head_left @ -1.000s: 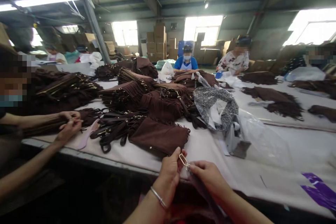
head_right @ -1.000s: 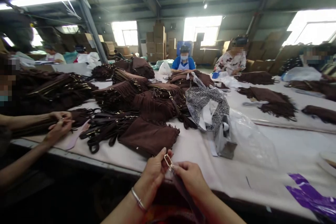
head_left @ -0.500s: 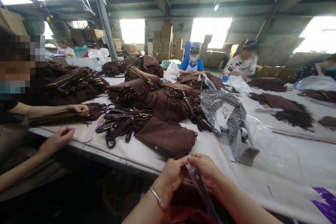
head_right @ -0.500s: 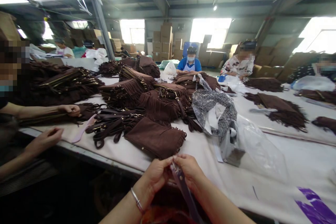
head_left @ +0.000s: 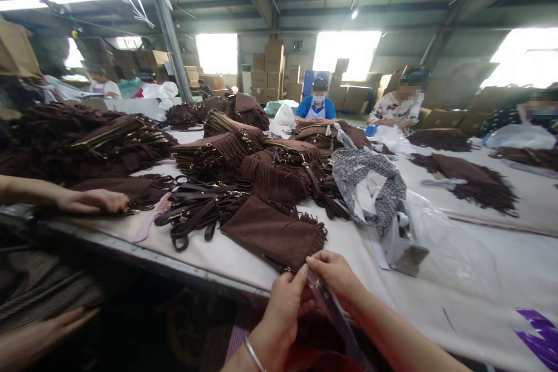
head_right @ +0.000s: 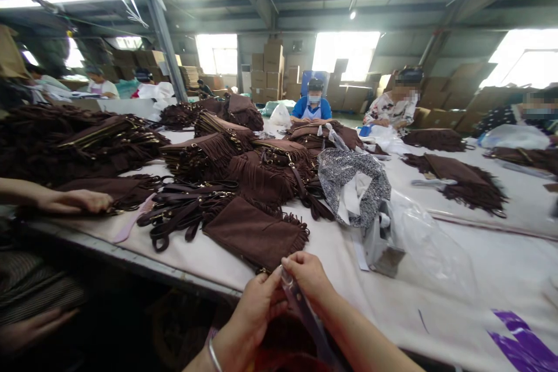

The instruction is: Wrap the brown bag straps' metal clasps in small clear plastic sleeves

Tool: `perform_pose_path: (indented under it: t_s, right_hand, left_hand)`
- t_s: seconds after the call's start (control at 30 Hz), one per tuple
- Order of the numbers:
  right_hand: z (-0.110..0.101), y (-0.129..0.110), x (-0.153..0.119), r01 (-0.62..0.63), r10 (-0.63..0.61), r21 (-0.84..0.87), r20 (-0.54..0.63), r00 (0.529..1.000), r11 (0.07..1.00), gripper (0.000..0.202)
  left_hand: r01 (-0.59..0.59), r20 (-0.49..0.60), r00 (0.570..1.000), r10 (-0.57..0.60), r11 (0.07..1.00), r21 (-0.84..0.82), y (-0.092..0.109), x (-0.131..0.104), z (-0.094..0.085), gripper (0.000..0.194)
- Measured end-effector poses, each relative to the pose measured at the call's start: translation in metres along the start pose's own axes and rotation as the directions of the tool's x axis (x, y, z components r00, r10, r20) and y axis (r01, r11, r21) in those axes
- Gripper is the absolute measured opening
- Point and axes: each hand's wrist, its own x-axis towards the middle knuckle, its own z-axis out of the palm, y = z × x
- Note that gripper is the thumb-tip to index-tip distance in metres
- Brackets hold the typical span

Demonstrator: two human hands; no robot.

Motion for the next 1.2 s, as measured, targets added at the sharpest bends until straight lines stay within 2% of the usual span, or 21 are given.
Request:
perform_pose_path:
  t_s: [0.13,0.27,0.43,0.6,0.67,0.73,0.83,0.9,0.93,1.03,1.2]
  right_hand:
    - [0.0,0.002,0.0,-0.001,0.0,-0.079,-0.014,1.0,0.997,0.034]
    - [0.0,0.001,0.0,0.001,0.002,-0.098,0.029,1.0,0.995,0.029]
    - [0.0,0.0,0.003,0.064,-0.056,-0.228,0.044,0.997,0.972,0.019]
    - [-0.007,0.003,0.003,0.101,-0.092,-0.273,0.042,0.995,0.957,0.028]
    - [-0.014,0.004,-0.005,0.1,-0.094,-0.263,0.034,0.995,0.96,0.034]
    - [-0.023,0.005,-0.019,0.041,-0.026,-0.254,0.061,0.998,0.966,0.041]
    - [-0.033,0.006,-0.047,0.008,0.055,-0.287,0.21,0.976,0.958,0.039]
    - [-0.035,0.007,-0.062,0.066,0.028,-0.302,0.297,0.955,0.951,0.03]
    - [-0.035,0.008,-0.066,0.075,0.021,-0.302,0.304,0.953,0.95,0.028]
    - [-0.031,0.012,-0.07,0.012,0.053,-0.277,0.224,0.973,0.961,0.031]
    - [-0.02,0.016,-0.059,-0.121,0.133,-0.094,0.133,0.982,0.988,0.038]
  left_hand:
    - [0.006,-0.015,1.0,-0.007,0.999,-0.043,-0.001,0.002,0.0,0.041]
    - [0.002,-0.017,1.0,-0.003,0.998,-0.067,-0.003,0.003,0.002,0.038]
    - [-0.06,-0.097,0.994,0.045,0.985,-0.16,-0.004,0.006,0.007,0.032]
    - [-0.035,-0.103,0.995,0.016,0.982,-0.186,-0.001,0.009,0.008,0.028]
    - [-0.033,-0.096,0.995,0.016,0.983,-0.179,0.0,0.009,0.007,0.026]
    - [-0.026,-0.097,0.995,0.008,0.981,-0.191,0.001,0.01,0.007,0.024]
    - [-0.007,-0.097,0.995,-0.015,0.973,-0.229,0.001,0.013,0.008,0.023]
    - [-0.004,-0.081,0.997,-0.018,0.965,-0.262,0.002,0.016,0.009,0.024]
    - [-0.007,-0.072,0.997,-0.013,0.961,-0.277,0.003,0.018,0.01,0.025]
    - [-0.032,-0.072,0.997,0.011,0.953,-0.302,0.003,0.023,0.012,0.026]
    - [-0.084,-0.105,0.993,0.055,0.952,-0.293,0.001,0.023,0.011,0.027]
